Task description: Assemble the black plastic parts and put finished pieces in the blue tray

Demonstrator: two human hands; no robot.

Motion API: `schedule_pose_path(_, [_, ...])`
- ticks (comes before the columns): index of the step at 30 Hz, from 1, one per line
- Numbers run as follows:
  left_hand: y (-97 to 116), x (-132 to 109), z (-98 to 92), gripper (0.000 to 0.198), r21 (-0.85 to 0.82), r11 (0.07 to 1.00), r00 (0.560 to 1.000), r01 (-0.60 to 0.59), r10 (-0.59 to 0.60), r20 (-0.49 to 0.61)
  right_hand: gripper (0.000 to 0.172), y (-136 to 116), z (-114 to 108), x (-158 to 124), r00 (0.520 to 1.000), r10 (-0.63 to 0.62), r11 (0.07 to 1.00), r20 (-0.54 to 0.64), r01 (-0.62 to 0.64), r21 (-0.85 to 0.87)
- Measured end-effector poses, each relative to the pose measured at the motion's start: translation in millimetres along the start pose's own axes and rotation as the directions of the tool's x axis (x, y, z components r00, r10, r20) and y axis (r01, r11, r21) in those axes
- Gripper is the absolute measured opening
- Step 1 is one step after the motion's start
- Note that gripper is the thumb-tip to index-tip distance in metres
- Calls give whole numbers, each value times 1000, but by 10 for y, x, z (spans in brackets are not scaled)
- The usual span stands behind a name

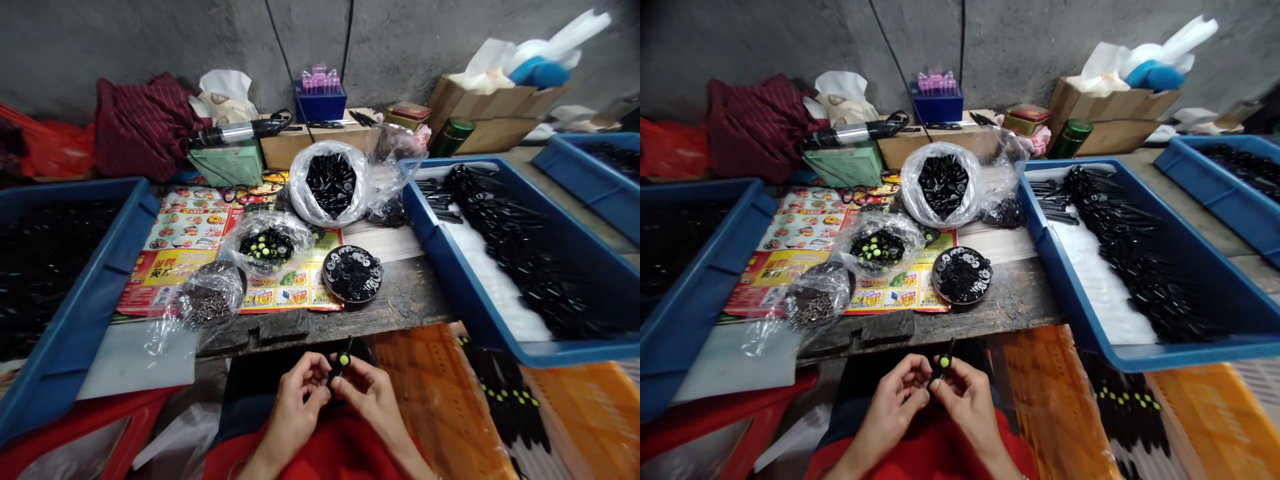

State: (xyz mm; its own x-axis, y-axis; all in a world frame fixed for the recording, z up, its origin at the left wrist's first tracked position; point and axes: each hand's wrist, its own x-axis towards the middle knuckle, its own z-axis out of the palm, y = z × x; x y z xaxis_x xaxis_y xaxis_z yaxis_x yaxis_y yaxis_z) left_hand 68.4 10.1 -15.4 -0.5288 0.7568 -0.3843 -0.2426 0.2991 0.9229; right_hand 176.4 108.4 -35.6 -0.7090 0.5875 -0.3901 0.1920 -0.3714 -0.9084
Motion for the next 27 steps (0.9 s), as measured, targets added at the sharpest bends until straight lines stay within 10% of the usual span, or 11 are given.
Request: schedule_pose_path(27, [-33, -36, -20, 19, 188, 980, 993, -66, 46, 112, 36, 18, -75, -5, 990, -84, 989, 109, 96, -111])
